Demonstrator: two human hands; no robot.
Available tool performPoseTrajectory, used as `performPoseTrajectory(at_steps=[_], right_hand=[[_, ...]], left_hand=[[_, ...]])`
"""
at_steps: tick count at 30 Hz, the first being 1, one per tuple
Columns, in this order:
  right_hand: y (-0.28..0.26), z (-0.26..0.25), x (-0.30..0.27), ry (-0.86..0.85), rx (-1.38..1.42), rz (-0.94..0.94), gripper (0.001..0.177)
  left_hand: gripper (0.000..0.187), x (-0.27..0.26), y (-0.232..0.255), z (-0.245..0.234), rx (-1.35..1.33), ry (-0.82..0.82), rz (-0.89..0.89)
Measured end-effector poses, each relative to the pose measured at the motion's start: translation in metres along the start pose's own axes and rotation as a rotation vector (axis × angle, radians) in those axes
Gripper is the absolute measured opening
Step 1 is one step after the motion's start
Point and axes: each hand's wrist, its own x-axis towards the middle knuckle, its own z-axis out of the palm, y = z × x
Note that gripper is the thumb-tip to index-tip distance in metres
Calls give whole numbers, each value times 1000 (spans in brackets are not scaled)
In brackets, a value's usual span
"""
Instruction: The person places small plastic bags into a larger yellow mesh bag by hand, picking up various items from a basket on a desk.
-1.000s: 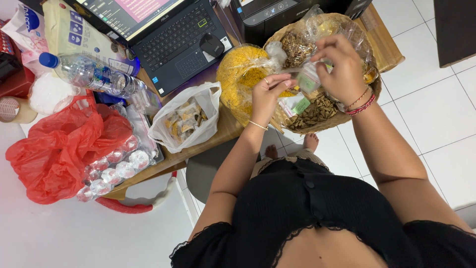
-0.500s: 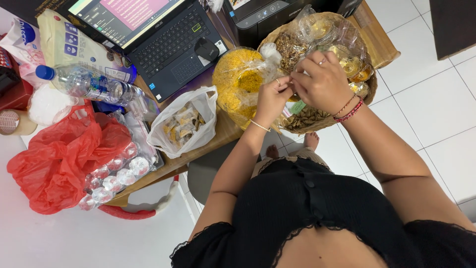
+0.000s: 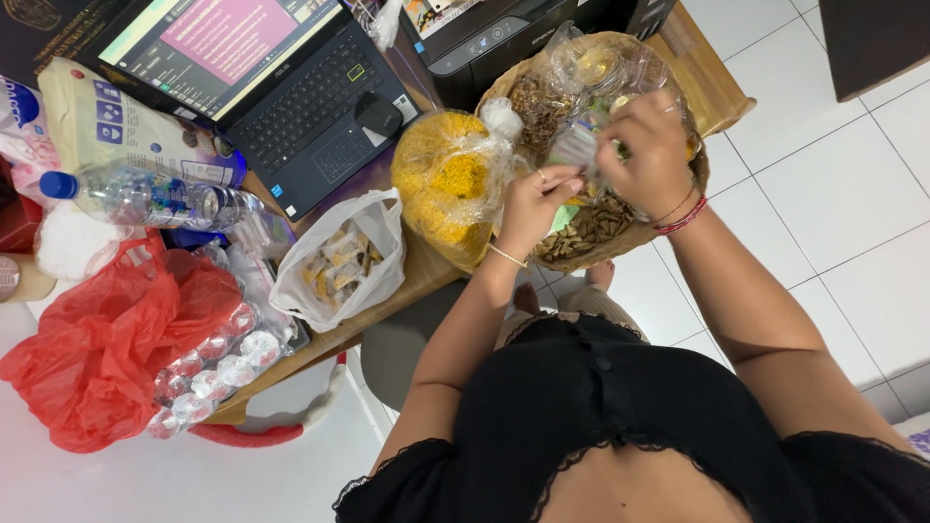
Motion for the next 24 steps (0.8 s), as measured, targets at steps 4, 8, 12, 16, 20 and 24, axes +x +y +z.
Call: performPoseTrajectory(at_steps=[4, 8, 12, 16, 20, 24], right_hand=[[61, -8, -15, 63, 82, 196, 22], [129, -9, -25, 81, 91, 368, 23], [183, 5, -27, -66, 88, 454, 17], [190, 6, -1, -293, 145, 607, 14], [209, 16, 8, -420, 131, 685, 15], [222, 24, 13, -495, 138, 647, 11]], left_hand=[[28, 1, 6, 5, -119, 40, 22], [27, 12, 10, 8, -263, 174, -59], [28, 22, 16, 11, -299, 258, -92], [29, 36, 9, 19, -313, 318, -70], [26, 44, 11, 26, -315, 380, -51], [28, 50, 20, 31, -168, 447, -103]])
